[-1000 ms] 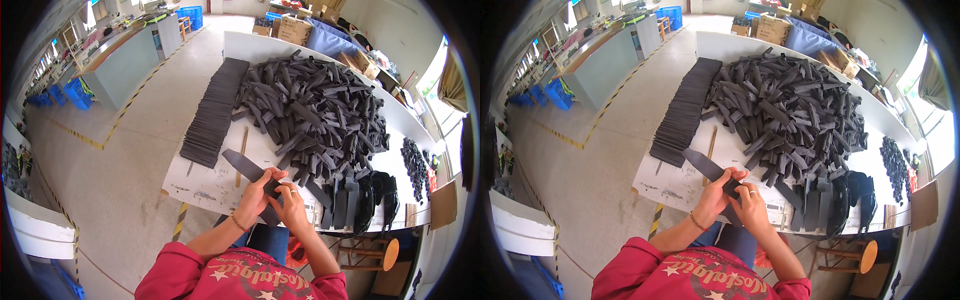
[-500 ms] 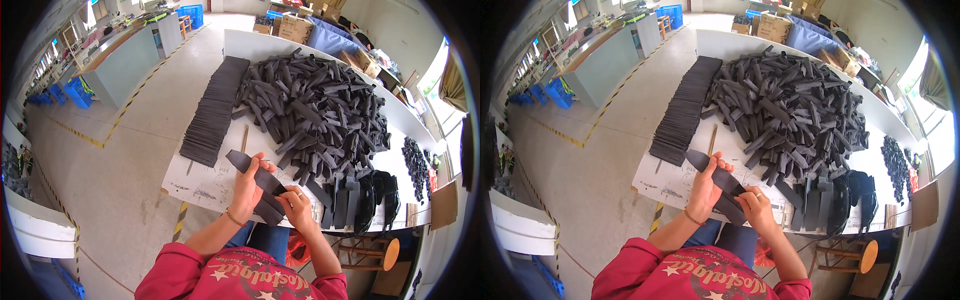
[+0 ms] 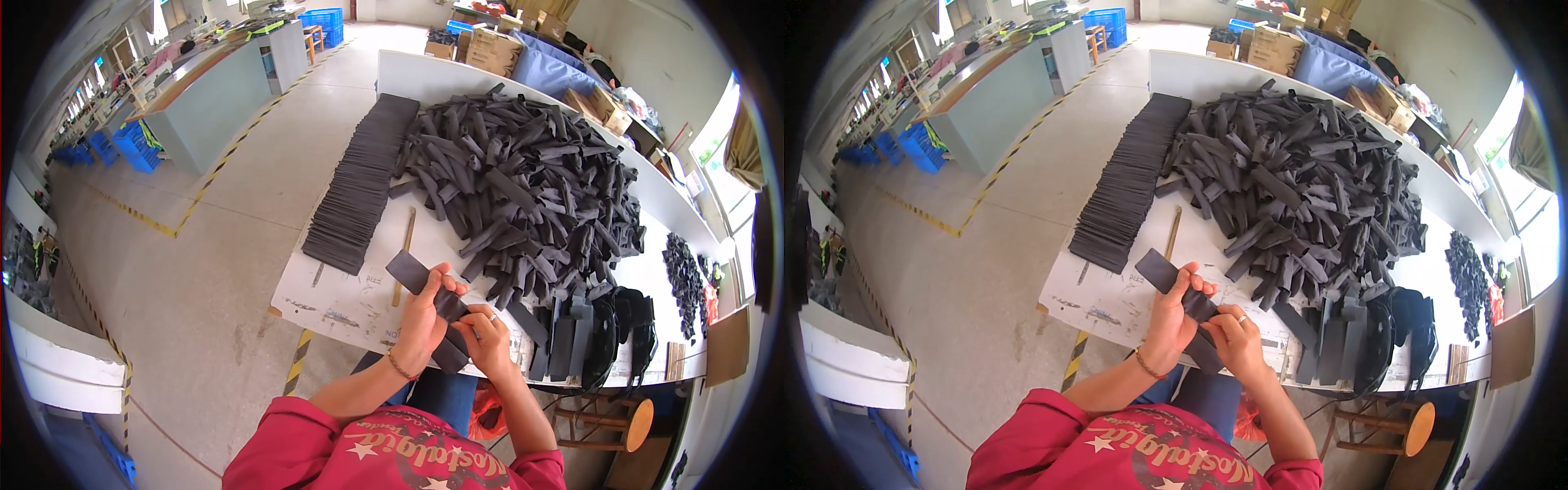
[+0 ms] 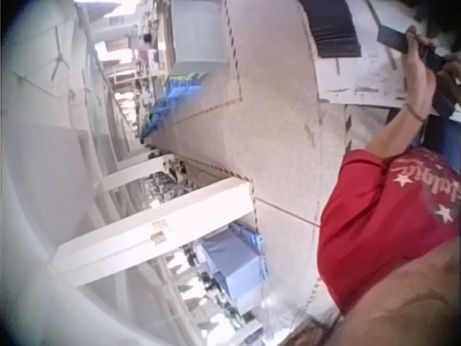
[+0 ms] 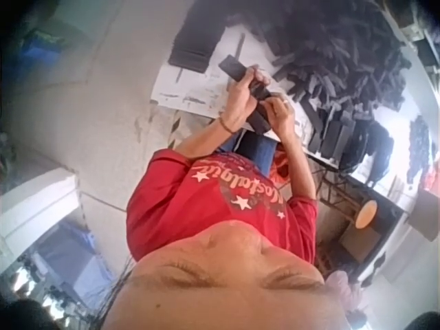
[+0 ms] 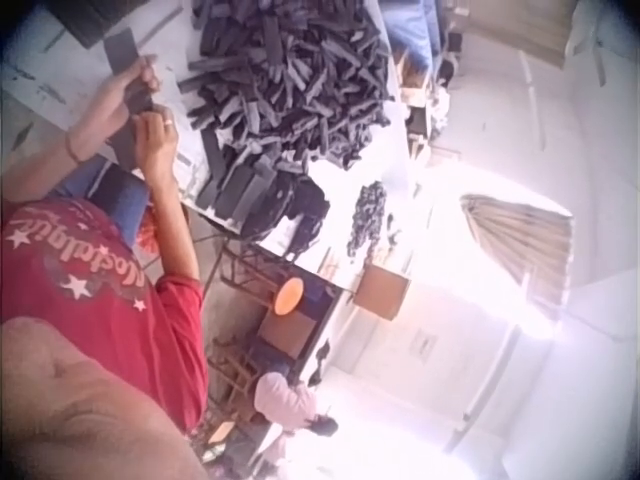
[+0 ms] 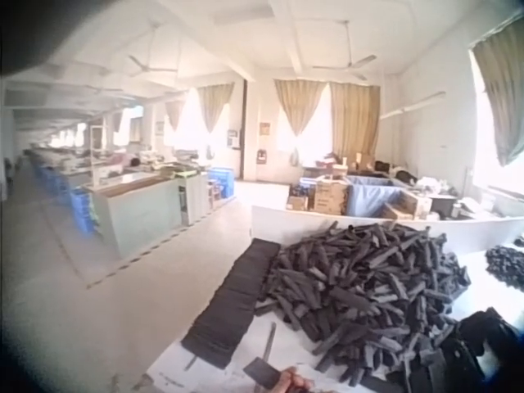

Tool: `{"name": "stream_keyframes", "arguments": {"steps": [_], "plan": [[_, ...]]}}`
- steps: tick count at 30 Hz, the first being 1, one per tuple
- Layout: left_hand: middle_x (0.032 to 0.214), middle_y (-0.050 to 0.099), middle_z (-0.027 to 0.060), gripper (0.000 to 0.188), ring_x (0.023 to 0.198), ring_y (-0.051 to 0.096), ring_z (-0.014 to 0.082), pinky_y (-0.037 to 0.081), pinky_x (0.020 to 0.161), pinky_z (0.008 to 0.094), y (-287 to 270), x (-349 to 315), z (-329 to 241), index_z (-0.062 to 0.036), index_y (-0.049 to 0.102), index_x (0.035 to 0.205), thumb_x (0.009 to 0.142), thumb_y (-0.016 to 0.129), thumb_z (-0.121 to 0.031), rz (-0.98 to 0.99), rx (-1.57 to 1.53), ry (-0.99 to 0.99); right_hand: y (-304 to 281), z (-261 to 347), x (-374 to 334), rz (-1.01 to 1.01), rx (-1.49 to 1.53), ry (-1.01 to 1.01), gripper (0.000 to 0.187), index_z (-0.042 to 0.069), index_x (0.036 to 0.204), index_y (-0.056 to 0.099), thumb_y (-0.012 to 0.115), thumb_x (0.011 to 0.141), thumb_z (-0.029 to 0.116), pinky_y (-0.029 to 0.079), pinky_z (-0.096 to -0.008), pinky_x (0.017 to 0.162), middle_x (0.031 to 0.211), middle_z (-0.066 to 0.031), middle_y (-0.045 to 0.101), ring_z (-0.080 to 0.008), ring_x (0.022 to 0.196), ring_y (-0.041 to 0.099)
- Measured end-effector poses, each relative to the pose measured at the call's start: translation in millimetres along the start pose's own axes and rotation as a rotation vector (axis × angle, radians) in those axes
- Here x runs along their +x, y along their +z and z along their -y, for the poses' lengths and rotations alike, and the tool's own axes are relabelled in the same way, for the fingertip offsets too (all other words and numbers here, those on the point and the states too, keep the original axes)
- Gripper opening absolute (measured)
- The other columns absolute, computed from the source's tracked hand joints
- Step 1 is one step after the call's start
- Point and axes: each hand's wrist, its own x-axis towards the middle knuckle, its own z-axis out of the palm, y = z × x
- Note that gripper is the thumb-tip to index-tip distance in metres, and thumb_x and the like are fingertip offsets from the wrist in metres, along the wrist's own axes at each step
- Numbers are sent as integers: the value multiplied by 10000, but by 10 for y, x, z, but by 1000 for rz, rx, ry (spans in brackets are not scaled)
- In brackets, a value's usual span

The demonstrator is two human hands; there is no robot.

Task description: Insert rectangular grey foam padding into black fabric sleeves at a manufacturing workbench.

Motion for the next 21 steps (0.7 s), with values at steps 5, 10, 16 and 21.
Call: {"name": "stream_keyframes", "arguments": {"steps": [5, 10, 16, 21], "plan": [[820, 583, 19, 327, 866, 605, 194, 481, 870, 331, -1, 0, 19, 7, 534, 1172, 993, 544, -267, -9, -3, 24, 20, 14, 29, 33, 20, 16, 156, -2, 822, 609, 739, 738, -24, 481, -353, 552, 888, -140, 616, -282, 659, 603], [819, 584, 19, 320, 863, 605, 196, 485, 866, 334, -9, -2, 18, 3, 535, 1168, 992, 544, -264, -9, -13, 31, 40, 8, 57, 30, 20, -8, 147, -3, 821, 609, 730, 743, -31, 471, -354, 544, 883, -139, 614, -276, 645, 594], [819, 581, 19, 316, 861, 598, 198, 482, 869, 336, -24, 4, 19, 4, 541, 1161, 993, 544, -263, -15, -26, 30, 59, -2, 71, 37, 20, -20, 140, -7, 821, 609, 725, 747, -34, 472, -353, 544, 878, -142, 615, -276, 645, 597], [820, 579, 21, 314, 861, 591, 195, 480, 867, 336, -44, 6, 20, 6, 541, 1161, 994, 542, -260, -19, -7, 41, 77, -10, 62, 62, 38, 32, 133, -8, 818, 614, 727, 748, -22, 479, -351, 554, 881, -145, 617, -278, 653, 603]]}}
